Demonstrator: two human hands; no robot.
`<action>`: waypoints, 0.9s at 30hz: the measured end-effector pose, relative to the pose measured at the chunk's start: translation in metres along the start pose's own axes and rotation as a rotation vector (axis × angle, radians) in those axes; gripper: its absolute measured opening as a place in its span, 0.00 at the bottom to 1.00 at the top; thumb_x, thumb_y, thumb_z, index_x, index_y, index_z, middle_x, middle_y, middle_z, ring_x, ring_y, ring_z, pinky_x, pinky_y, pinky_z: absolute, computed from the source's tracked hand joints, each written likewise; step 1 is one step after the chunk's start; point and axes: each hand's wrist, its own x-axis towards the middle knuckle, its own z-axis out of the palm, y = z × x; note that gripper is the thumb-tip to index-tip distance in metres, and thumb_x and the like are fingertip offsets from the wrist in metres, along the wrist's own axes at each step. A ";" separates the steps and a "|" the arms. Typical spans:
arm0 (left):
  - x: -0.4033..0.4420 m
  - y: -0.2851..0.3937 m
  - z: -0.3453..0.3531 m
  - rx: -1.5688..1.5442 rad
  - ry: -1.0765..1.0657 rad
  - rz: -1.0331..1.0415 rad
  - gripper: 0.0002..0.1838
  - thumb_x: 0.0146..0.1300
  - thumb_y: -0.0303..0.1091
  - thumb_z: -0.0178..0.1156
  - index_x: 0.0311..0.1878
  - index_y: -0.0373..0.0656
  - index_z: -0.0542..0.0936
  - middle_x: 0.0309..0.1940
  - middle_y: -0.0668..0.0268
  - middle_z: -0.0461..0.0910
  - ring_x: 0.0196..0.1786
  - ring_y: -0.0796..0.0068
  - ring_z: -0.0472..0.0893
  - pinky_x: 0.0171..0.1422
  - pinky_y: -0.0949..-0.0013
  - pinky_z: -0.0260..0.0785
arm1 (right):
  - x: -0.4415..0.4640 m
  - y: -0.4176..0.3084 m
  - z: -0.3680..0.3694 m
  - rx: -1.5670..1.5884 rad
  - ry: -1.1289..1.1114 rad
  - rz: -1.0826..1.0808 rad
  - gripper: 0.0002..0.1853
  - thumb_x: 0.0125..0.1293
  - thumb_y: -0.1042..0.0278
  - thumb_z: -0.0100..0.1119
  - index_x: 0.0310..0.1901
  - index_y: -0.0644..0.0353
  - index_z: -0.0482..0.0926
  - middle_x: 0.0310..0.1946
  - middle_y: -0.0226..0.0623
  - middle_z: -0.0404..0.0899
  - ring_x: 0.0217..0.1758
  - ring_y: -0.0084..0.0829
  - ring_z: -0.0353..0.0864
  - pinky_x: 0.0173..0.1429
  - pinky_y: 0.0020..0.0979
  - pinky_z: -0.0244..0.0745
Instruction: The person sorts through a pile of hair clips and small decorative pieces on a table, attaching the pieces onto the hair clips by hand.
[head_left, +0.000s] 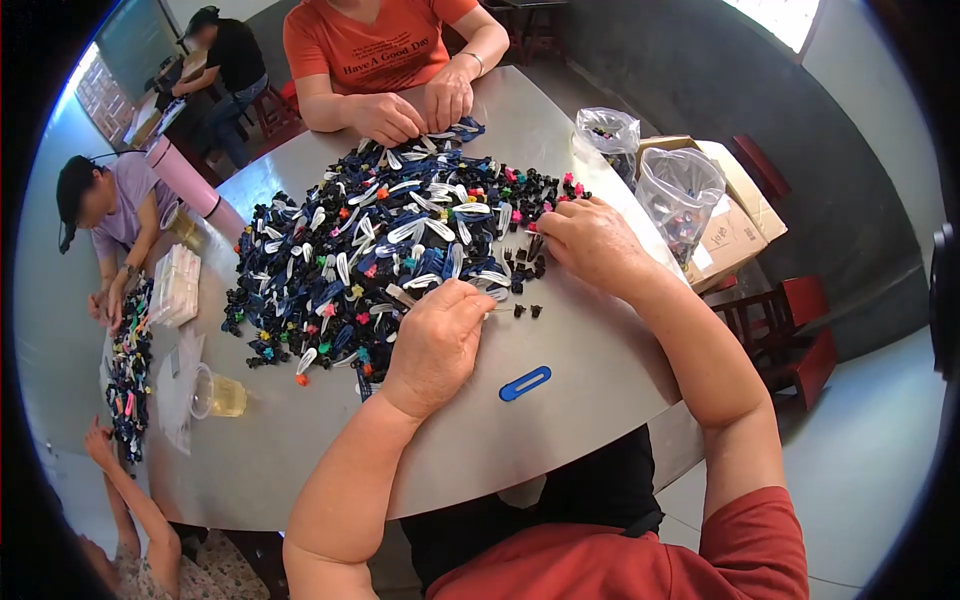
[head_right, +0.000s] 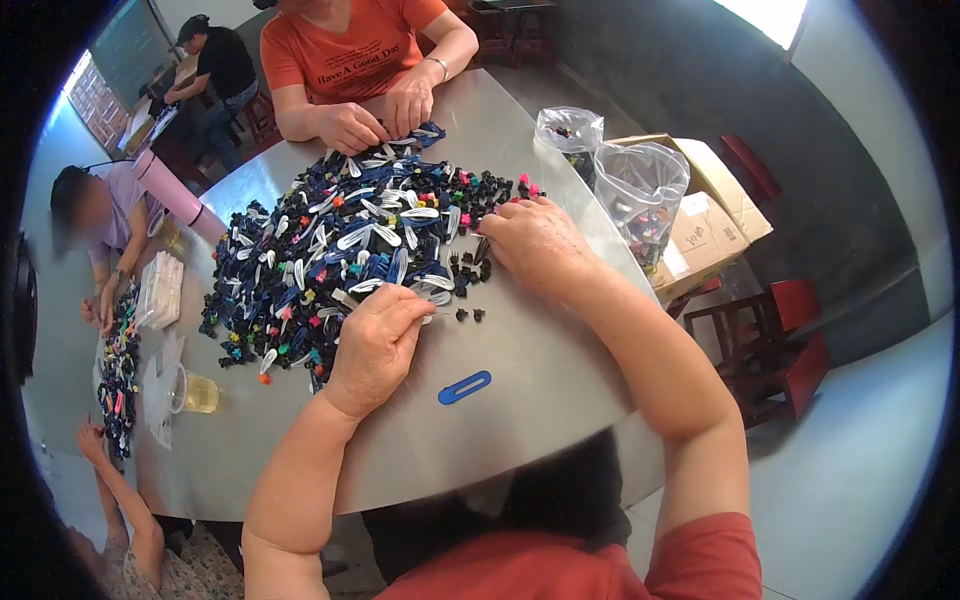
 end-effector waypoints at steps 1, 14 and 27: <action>0.000 0.000 0.000 -0.001 0.001 -0.003 0.09 0.60 0.16 0.65 0.43 0.37 0.85 0.40 0.58 0.83 0.42 0.55 0.85 0.47 0.60 0.80 | -0.001 -0.001 -0.001 0.018 0.029 0.016 0.07 0.66 0.71 0.63 0.45 0.56 0.85 0.40 0.37 0.82 0.51 0.43 0.82 0.63 0.44 0.74; 0.000 0.000 -0.001 -0.010 0.000 -0.010 0.08 0.61 0.17 0.65 0.42 0.36 0.85 0.40 0.58 0.83 0.42 0.55 0.85 0.46 0.60 0.79 | -0.002 0.009 0.000 0.167 0.261 0.053 0.06 0.60 0.75 0.67 0.39 0.60 0.83 0.37 0.39 0.81 0.47 0.45 0.82 0.53 0.42 0.77; 0.000 0.002 -0.001 -0.009 -0.012 -0.032 0.09 0.61 0.16 0.65 0.43 0.36 0.85 0.40 0.58 0.83 0.42 0.56 0.85 0.46 0.61 0.78 | -0.039 0.066 -0.090 -0.489 0.634 0.390 0.08 0.64 0.68 0.65 0.40 0.58 0.90 0.35 0.39 0.85 0.37 0.42 0.86 0.44 0.40 0.80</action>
